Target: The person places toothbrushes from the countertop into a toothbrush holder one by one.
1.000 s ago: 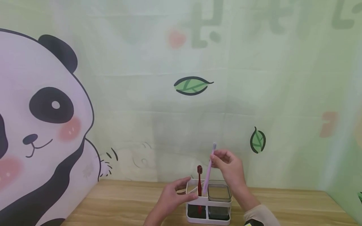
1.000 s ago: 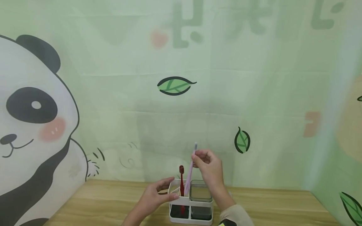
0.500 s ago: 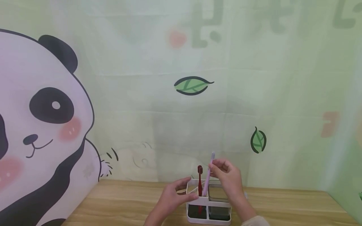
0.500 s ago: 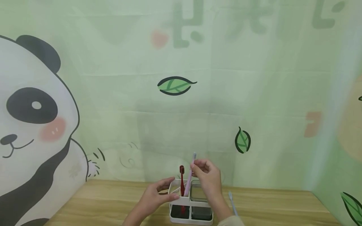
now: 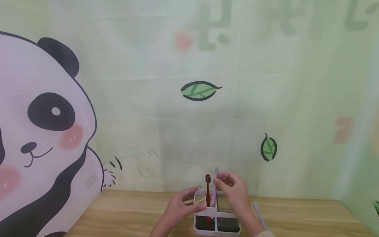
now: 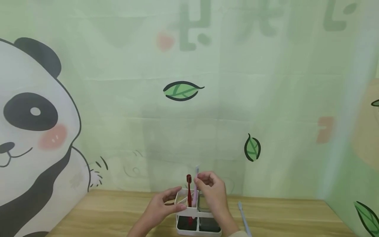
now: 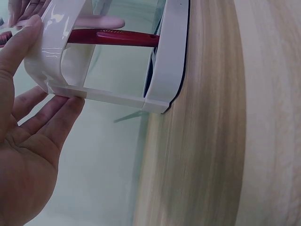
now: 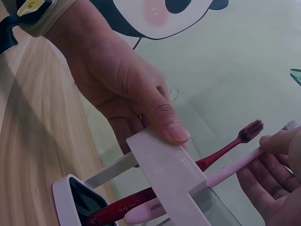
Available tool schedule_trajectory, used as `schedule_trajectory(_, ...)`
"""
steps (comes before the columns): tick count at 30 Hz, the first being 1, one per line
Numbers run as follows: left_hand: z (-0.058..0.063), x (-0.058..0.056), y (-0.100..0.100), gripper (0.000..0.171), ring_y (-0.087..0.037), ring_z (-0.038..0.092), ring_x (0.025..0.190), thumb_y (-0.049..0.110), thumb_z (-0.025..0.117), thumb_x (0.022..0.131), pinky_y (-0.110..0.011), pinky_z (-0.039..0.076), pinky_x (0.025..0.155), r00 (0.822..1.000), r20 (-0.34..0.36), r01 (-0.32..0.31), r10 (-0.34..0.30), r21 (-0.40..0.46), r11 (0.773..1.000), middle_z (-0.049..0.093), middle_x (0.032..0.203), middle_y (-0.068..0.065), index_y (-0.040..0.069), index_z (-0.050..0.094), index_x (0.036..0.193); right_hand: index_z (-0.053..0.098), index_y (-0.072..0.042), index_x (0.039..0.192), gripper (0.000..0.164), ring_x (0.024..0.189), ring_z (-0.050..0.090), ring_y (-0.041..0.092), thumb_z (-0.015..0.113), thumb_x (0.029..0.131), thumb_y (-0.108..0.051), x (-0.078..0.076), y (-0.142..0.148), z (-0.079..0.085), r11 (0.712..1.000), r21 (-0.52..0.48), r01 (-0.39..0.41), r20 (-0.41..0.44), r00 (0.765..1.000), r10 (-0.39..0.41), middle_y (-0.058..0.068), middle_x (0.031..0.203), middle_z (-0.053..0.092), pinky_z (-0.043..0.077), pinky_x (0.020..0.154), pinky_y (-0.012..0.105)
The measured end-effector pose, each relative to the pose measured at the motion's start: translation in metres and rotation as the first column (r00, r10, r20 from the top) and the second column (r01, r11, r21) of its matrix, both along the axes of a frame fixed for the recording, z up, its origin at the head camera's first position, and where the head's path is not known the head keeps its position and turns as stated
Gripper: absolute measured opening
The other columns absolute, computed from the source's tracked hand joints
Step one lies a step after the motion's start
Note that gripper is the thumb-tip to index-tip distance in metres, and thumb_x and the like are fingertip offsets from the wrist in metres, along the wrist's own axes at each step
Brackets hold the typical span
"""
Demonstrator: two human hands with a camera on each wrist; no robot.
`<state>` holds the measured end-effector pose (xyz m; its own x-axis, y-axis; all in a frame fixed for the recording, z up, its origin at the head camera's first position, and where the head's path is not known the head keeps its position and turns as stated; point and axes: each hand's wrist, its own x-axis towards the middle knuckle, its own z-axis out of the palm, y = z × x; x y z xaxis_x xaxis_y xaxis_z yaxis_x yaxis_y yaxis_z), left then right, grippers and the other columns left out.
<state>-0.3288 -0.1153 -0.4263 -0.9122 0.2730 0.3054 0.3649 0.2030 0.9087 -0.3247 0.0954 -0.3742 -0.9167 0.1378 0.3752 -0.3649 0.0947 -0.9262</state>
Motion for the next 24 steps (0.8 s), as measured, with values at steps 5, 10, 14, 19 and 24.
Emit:
schedule_trajectory(5,0.0000,-0.0008,0.0000,0.069,-0.045,0.067,0.121,0.026,0.089,0.090,-0.054,0.060,0.093,1.000,0.002,-0.003,0.003,-0.008,1.000,0.067,0.136,-0.024,0.001,0.061,0.147,0.071,-0.001,0.108,0.017,0.087,0.069,0.021,0.079,0.096,-0.009,0.0027,-0.0019,-0.0027,0.999,0.036,-0.002,-0.016,1.000,0.003,0.008,0.097,0.074,0.061,0.077,0.030)
schedule_trajectory(10,-0.0006,0.0008,-0.0009,0.069,-0.044,0.066,0.121,0.025,0.088,0.090,-0.052,0.060,0.094,1.000,-0.002,0.008,-0.008,0.005,1.000,0.066,0.137,-0.025,-0.001,0.060,0.147,0.071,0.000,0.108,0.019,0.085,0.068,0.020,0.080,0.096,-0.011,0.0032,-0.0018,-0.0062,0.999,0.049,-0.015,-0.009,1.000,0.015,0.006,0.096,0.074,0.059,0.074,0.028)
schedule_trajectory(14,-0.0012,0.0023,-0.0016,0.070,-0.043,0.067,0.121,0.025,0.088,0.091,-0.050,0.060,0.094,1.000,-0.005,0.015,-0.015,0.005,1.000,0.066,0.138,-0.025,-0.002,0.059,0.148,0.071,-0.001,0.107,0.019,0.086,0.067,0.019,0.081,0.095,-0.012,0.0028,-0.0011,-0.0096,0.997,0.078,-0.019,-0.004,1.000,0.019,0.005,0.095,0.074,0.056,0.072,0.025)
schedule_trajectory(19,-0.0004,0.0022,-0.0015,0.069,-0.043,0.066,0.122,0.026,0.088,0.091,-0.050,0.061,0.094,1.000,-0.003,0.016,-0.016,0.003,1.000,0.065,0.139,-0.024,-0.001,0.060,0.147,0.072,-0.001,0.104,0.018,0.087,0.067,0.019,0.082,0.093,-0.011,0.0018,-0.0007,-0.0100,0.993,0.112,-0.030,-0.020,0.999,0.032,0.006,0.094,0.073,0.054,0.076,0.026)
schedule_trajectory(24,0.0003,0.0011,-0.0012,0.068,-0.043,0.066,0.123,0.026,0.088,0.091,-0.049,0.061,0.093,1.000,-0.005,0.018,-0.018,0.008,1.000,0.066,0.139,-0.024,-0.001,0.061,0.147,0.072,-0.002,0.104,0.017,0.088,0.067,0.019,0.081,0.094,-0.011,0.0013,0.0002,-0.0091,0.988,0.153,-0.028,-0.019,0.999,0.031,0.005,0.094,0.073,0.053,0.083,0.032)
